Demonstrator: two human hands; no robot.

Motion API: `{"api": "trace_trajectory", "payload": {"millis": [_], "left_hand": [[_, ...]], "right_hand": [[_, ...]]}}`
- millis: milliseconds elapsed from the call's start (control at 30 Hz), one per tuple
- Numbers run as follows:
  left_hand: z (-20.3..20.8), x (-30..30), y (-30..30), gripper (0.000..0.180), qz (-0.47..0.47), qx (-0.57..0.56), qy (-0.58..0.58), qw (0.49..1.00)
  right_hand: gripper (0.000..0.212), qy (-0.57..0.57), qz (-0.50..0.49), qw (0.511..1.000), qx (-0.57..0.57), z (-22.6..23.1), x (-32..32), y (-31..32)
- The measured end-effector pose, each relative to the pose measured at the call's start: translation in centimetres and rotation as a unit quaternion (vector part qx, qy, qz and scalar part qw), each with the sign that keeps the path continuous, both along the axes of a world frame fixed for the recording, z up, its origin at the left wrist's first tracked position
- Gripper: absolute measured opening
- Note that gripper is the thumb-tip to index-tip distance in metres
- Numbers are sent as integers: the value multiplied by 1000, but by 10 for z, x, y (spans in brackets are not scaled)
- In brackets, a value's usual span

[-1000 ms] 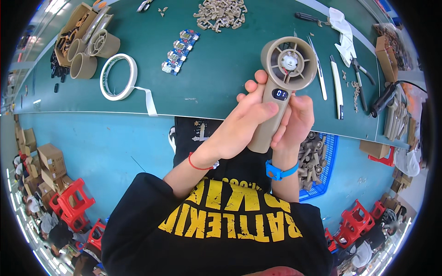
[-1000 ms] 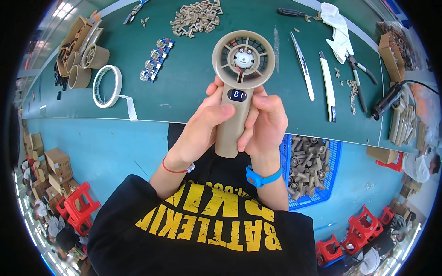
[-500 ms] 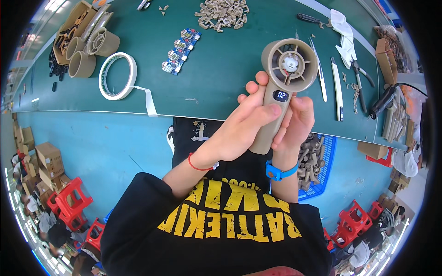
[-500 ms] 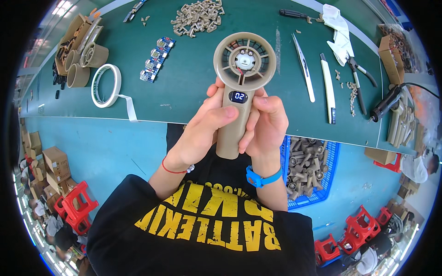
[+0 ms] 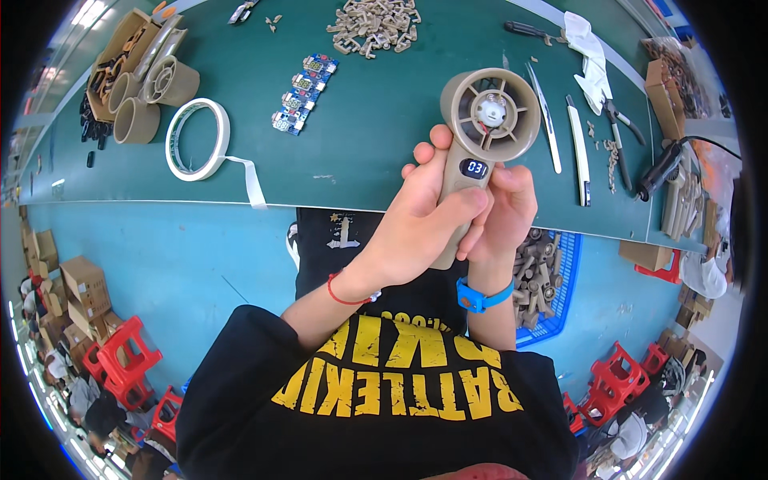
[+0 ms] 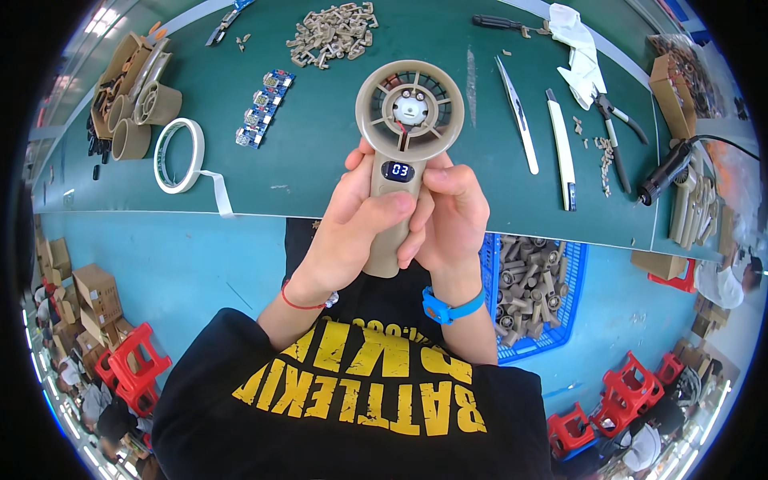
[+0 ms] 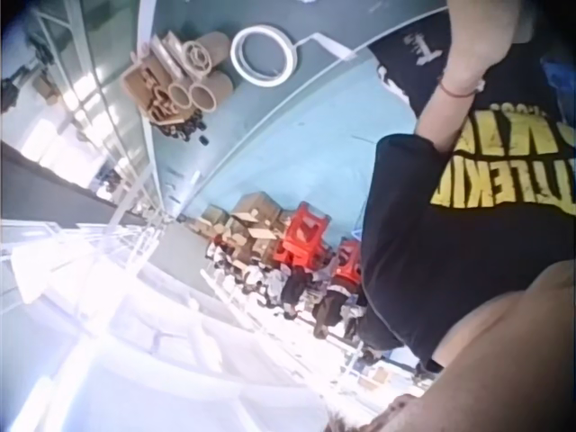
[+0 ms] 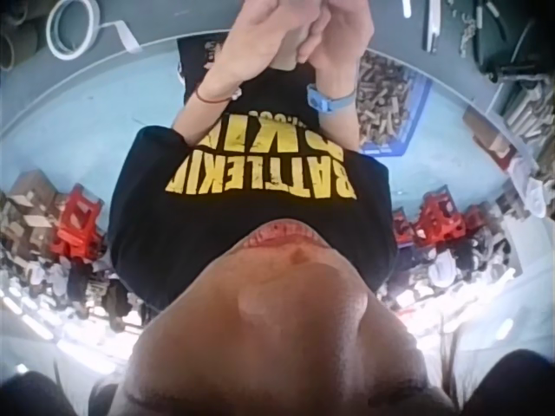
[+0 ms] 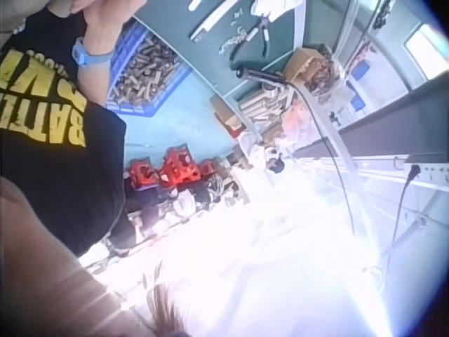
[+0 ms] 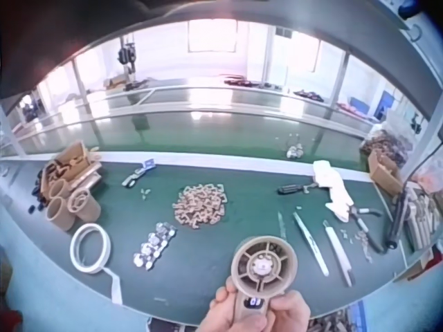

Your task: Assembling a portable handheld electric fan by installing the motor, battery, and casing components.

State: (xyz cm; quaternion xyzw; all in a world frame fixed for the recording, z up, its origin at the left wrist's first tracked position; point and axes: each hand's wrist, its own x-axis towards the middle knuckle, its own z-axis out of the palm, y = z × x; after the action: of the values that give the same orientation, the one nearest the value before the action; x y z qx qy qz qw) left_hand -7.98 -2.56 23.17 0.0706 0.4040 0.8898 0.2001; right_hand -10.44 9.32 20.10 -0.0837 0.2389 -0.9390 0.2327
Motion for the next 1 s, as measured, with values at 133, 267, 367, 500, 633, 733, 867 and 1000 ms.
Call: {"api": "trace_trajectory", "payload": {"millis": [133, 267, 367, 500, 633, 733, 867, 1000], "left_hand": [[0, 2, 2, 30, 14, 3, -14, 1000], [-2, 2, 0, 35, 21, -13, 4, 1000], [-2, 1, 0, 35, 24, -21, 6, 999], [-1, 1, 1, 35, 29, -29, 1, 999], [0, 1, 0, 35, 31, -21, -9, 999], [0, 1, 0, 36, 32, -24, -9, 999], [-1, 2, 0, 36, 34, -19, -2, 999], [0, 1, -1, 37, 29, -27, 8, 999]], "right_hand": [[60, -6, 0, 1000, -6, 2, 0, 0], [60, -10, -4, 1000, 2, 1, 0, 0], [60, -8, -8, 1000, 11, 3, 0, -1], [60, -9, -3, 1000, 2, 2, -1, -1], [59, -9, -10, 1000, -13, 3, -1, -3], [58, -12, -3, 1000, -18, 2, -1, -2], [59, -15, 1, 1000, -20, 1, 0, -1], [59, -13, -1, 1000, -19, 1, 0, -1]]}}
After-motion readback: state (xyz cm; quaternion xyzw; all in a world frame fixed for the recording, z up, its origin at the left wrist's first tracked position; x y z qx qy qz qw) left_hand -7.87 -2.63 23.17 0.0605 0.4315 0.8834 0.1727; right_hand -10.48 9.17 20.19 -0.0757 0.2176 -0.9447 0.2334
